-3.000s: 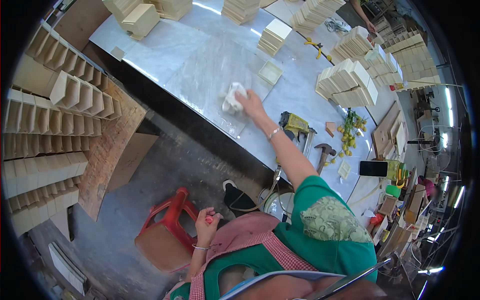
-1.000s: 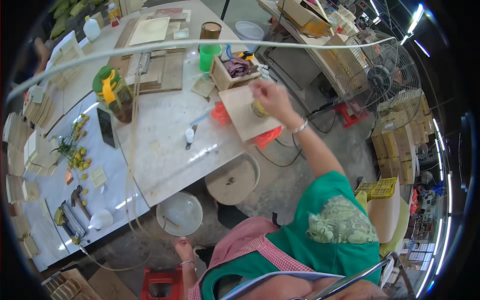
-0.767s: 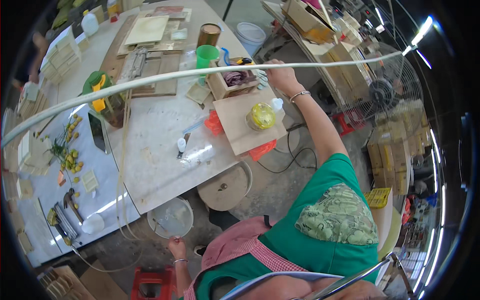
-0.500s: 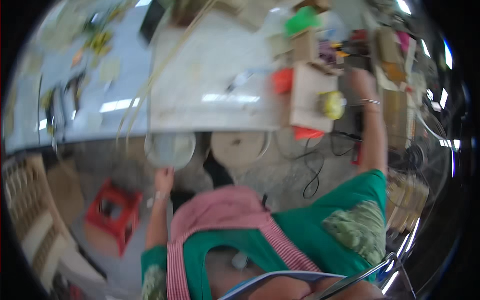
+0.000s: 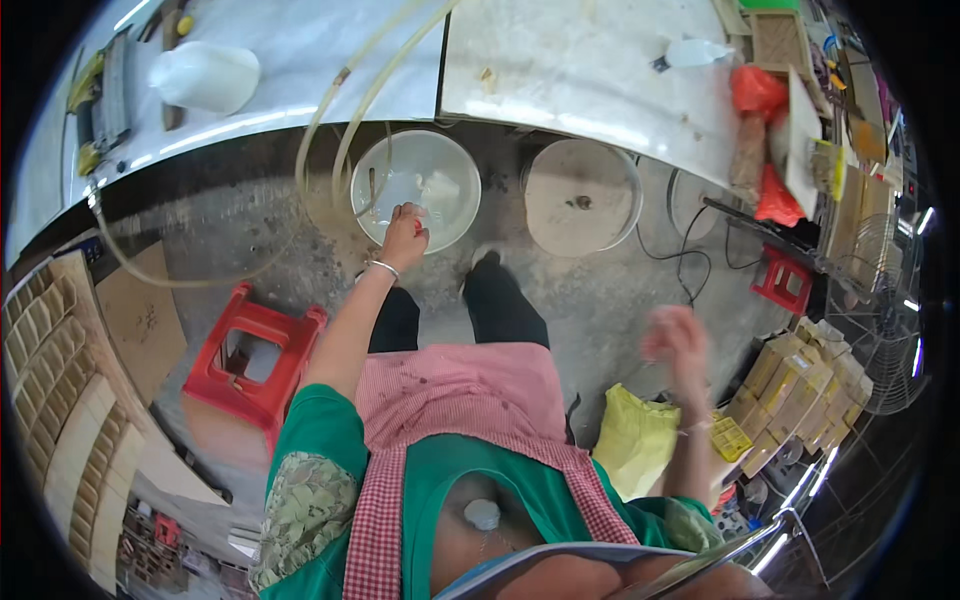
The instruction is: Applying glue and using a pneumatic nail gun to assemble wooden blocks in a furniture factory environment.
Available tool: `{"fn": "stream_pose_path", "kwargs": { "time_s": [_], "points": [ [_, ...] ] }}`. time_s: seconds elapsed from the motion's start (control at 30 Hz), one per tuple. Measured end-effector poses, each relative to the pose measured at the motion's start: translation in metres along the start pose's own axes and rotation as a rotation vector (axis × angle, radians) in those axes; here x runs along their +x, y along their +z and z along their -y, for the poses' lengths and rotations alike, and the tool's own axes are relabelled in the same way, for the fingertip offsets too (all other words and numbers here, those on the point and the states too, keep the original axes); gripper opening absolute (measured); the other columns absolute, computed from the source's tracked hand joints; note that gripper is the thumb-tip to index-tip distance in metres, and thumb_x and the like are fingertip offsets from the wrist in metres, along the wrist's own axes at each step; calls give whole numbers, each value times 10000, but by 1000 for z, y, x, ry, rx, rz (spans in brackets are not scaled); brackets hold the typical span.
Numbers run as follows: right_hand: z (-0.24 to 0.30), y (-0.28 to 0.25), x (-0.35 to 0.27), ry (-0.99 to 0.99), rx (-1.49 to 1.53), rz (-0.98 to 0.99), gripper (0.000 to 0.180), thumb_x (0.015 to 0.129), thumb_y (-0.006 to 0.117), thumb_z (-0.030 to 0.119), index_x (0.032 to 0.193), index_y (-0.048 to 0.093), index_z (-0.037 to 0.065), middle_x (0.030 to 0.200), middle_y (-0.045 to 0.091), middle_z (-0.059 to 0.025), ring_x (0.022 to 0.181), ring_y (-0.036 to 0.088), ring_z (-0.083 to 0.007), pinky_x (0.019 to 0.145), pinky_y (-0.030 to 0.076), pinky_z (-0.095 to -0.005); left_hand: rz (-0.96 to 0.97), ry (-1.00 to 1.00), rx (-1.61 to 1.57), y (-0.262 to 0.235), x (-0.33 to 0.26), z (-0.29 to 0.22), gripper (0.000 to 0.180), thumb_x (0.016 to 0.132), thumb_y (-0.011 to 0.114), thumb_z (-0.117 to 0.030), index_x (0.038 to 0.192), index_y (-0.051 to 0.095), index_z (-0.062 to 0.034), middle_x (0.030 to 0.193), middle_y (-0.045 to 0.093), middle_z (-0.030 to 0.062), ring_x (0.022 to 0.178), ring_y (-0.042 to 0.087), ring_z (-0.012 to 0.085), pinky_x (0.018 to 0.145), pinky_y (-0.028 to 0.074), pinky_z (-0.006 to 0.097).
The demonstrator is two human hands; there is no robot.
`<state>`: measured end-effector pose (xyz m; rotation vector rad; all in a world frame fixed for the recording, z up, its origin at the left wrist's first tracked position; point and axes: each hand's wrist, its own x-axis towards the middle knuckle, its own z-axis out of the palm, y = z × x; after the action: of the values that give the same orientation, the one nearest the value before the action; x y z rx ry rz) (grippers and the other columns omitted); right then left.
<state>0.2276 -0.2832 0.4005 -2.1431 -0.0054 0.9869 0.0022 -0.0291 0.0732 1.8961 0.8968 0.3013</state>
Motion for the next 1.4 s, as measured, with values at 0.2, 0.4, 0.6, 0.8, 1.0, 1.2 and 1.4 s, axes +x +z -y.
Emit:
{"fn": "stream_pose_path", "kwargs": {
  "time_s": [0.2,0.4,0.6,0.8,1.0,1.2,1.4],
  "points": [
    [-110,229,154,-58,87,330,196,877,506,185,922,555,1,622,601,-85,512,562,-147,482,437,-279,577,292,756,21,71,92,230,799,561,-143,1017,536,-72,912,593,159,815,600,312,707,493,413],
    [-186,352,291,-656,-826,-84,179,825,483,161,833,570,5,544,578,-114,511,599,-272,514,485,-378,163,114,981,68,121,233,222,816,496,-100,1019,559,-37,938,599,189,848,617,289,704,513,386],
    [-236,393,358,-965,-1073,-85,142,759,495,119,688,599,54,562,583,-130,575,619,-272,465,463,-372,460,193,924,95,135,223,267,788,489,-87,1027,541,22,1035,564,224,898,593,363,749,505,441],
    [-217,383,322,-874,-976,-23,173,758,487,104,693,645,77,701,638,-135,679,641,-277,559,484,-391,568,321,1055,92,119,208,190,784,538,-187,874,618,-39,876,624,206,795,624,358,679,508,457],
    [-184,366,299,-672,-862,10,190,747,488,116,706,660,48,790,648,-166,770,639,-304,643,480,-406,363,47,786,70,116,218,181,803,514,-154,839,642,-31,825,628,172,829,624,323,716,501,447],
    [-178,352,299,-665,-857,11,243,785,452,149,718,659,41,778,645,-165,786,631,-313,680,467,-415,312,231,1068,75,107,212,176,796,526,-123,895,654,-53,898,614,168,853,624,324,737,504,430],
    [-179,353,299,-683,-798,-25,216,769,470,138,744,670,60,776,650,-153,787,638,-291,665,468,-415,717,551,1441,65,81,202,180,787,538,-118,902,660,-53,1020,582,168,862,623,296,738,515,388]
  ]
}}
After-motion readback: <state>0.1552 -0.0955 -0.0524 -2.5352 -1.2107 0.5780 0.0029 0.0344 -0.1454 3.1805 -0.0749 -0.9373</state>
